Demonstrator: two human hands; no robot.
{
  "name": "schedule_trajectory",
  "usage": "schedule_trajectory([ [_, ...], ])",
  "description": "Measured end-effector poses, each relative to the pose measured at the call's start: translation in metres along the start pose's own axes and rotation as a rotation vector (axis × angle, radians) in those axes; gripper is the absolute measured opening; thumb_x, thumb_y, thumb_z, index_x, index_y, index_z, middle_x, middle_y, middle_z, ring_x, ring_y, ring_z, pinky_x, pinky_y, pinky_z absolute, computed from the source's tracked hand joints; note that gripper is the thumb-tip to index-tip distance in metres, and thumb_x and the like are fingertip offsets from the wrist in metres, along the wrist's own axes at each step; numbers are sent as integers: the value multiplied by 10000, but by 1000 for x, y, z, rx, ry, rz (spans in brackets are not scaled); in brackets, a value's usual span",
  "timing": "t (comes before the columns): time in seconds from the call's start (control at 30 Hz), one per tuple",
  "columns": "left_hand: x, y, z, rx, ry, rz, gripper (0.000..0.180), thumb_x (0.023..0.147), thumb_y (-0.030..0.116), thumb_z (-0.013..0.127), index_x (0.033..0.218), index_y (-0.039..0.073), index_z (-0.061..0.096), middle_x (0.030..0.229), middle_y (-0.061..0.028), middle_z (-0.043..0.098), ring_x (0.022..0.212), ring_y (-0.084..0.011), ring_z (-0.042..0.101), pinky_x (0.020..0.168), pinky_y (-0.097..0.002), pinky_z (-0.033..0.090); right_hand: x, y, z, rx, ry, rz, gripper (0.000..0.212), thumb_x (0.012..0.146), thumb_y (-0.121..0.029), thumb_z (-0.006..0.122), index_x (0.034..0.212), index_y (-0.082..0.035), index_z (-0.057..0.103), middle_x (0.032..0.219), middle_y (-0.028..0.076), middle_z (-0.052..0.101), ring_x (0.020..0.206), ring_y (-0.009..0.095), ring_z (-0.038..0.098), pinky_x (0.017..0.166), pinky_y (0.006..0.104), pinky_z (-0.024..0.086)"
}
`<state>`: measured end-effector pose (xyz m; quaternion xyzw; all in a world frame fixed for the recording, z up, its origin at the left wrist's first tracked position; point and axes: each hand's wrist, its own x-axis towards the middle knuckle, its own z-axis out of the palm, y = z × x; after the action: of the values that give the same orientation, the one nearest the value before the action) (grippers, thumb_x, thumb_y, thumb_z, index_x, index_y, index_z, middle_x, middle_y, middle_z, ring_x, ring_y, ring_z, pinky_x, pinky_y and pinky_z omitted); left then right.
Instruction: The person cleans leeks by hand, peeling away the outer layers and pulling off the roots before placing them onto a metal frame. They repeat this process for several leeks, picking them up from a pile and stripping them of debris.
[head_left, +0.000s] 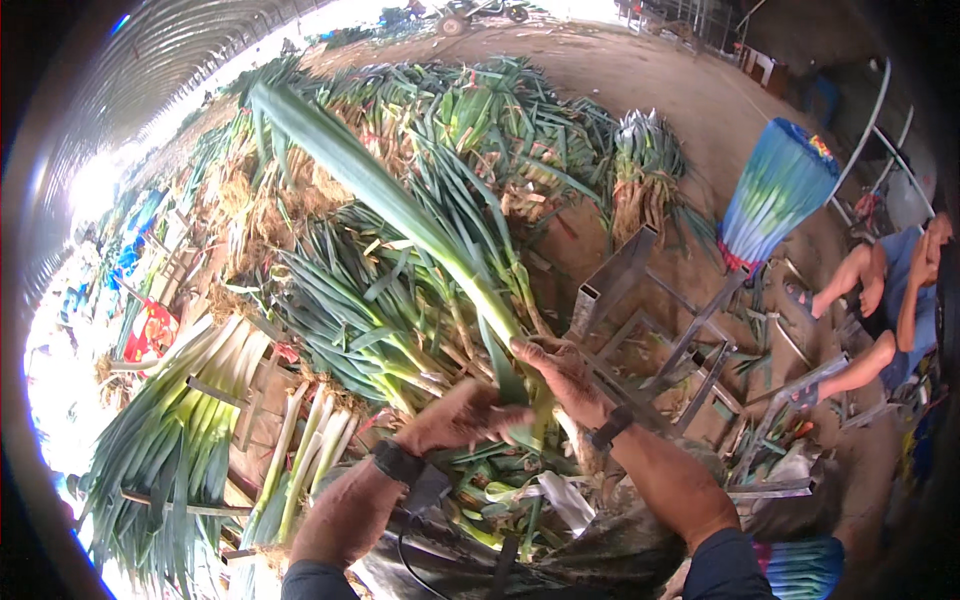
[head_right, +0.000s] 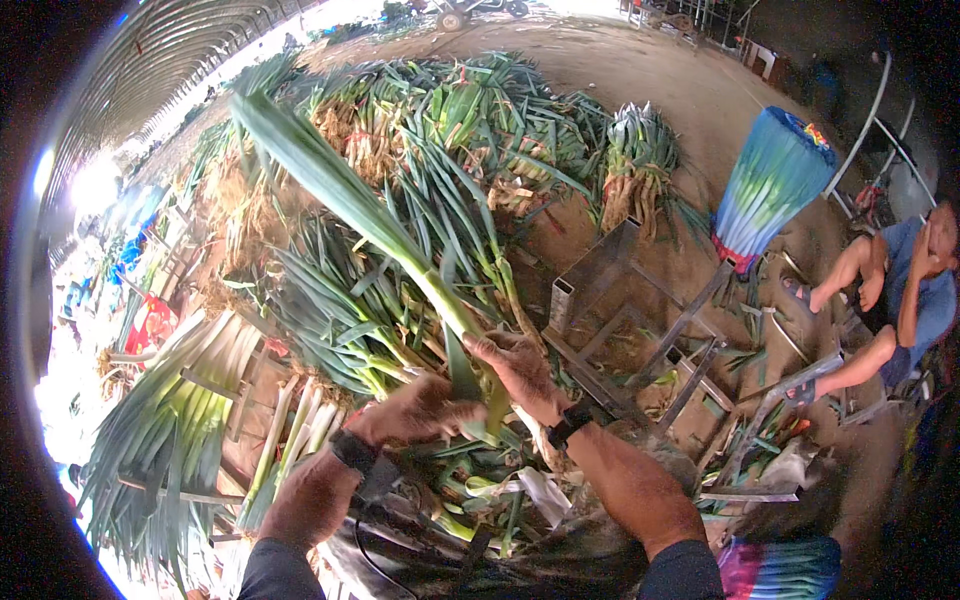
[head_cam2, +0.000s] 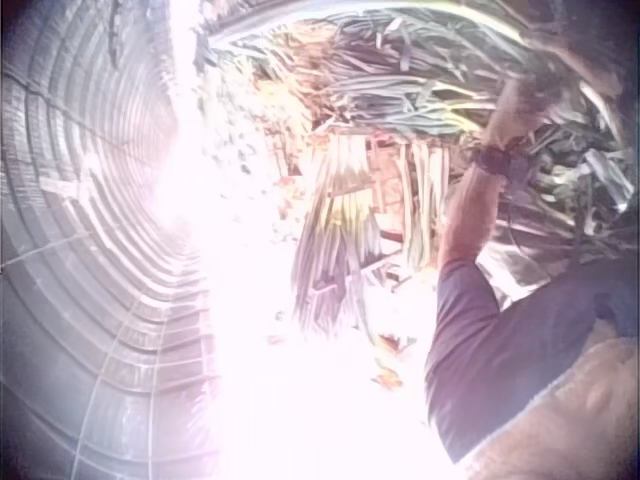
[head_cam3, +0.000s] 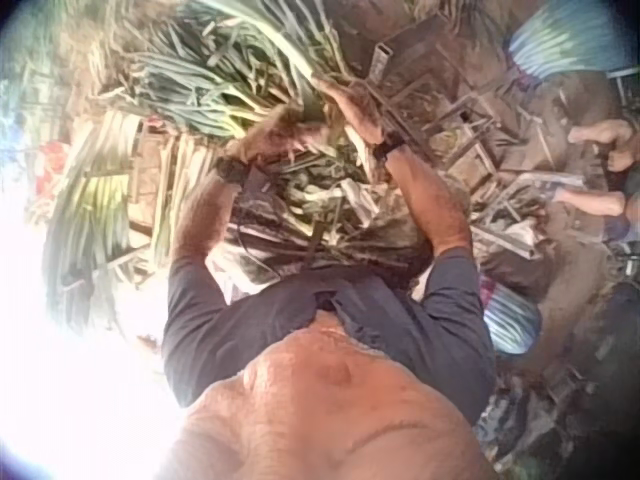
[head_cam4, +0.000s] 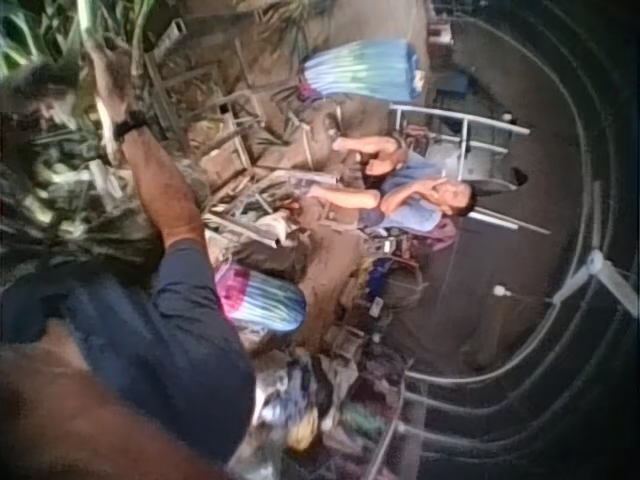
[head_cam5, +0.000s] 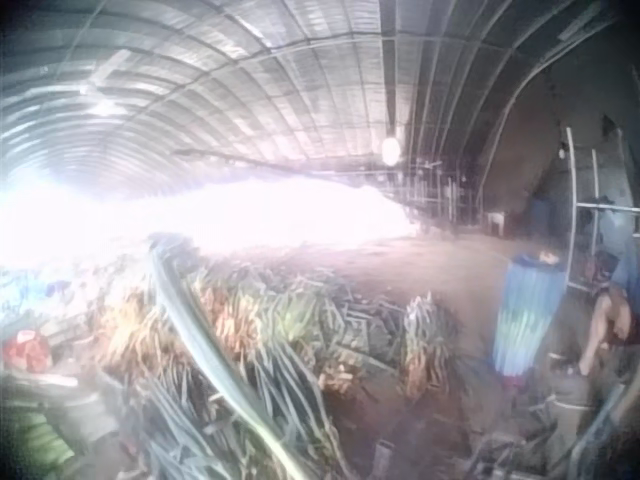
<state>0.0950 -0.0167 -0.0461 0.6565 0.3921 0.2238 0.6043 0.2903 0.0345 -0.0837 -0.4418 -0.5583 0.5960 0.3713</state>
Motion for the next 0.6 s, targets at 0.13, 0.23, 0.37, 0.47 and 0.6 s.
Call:
schedule_trajectory([
  [0.13, 0, 5, -47, -101, 444, -140, 499, 932, 503, 631, 992, 12, 691, 807, -58, 716, 670, -132, 668, 617, -267, 546, 0, -1, -11, 171, -121, 68, 467, 984, -428, 574, 1170, -10, 668, 1084, 76, 659, 950, 123, 595, 870, 298, 473],
  [0.23, 9, 11, -50, -394, 623, 140, 513, 936, 492, 627, 1083, 1, 658, 903, -81, 701, 733, -165, 665, 661, -306, 557, -1, 8, -3, 42, -154, -18, 485, 1037, -368, 471, 1348, -5, 553, 1325, 125, 595, 1218, 175, 549, 1060, 313, 411],
  [0.37, 26, 9, -51, -585, 594, 299, 397, 954, 353, 649, 1128, -3, 648, 961, -81, 708, 822, -167, 679, 710, -308, 557, -14, -12, 12, 216, -179, 16, 627, 1009, -449, 508, 1402, 37, 474, 1439, 171, 498, 1321, 209, 457, 1128, 320, 326],
  [0.47, 32, -1, -52, -631, 630, 321, 311, 960, 268, 653, 1122, 3, 654, 955, -84, 714, 820, -163, 682, 715, -301, 549, -6, -5, 13, 291, -275, 94, 662, 968, -493, 577, 1341, 52, 530, 1311, 160, 598, 1211, 182, 539, 1043, 300, 408],
  [0.6, 33, -1, -51, -625, 697, 287, 282, 958, 254, 659, 1086, 3, 658, 931, -81, 716, 778, -151, 681, 665, -276, 542, -1, 4, 10, 195, -136, 45, 519, 933, -477, 653, 1120, 7, 675, 977, 44, 686, 894, 98, 614, 779, 263, 488],
])
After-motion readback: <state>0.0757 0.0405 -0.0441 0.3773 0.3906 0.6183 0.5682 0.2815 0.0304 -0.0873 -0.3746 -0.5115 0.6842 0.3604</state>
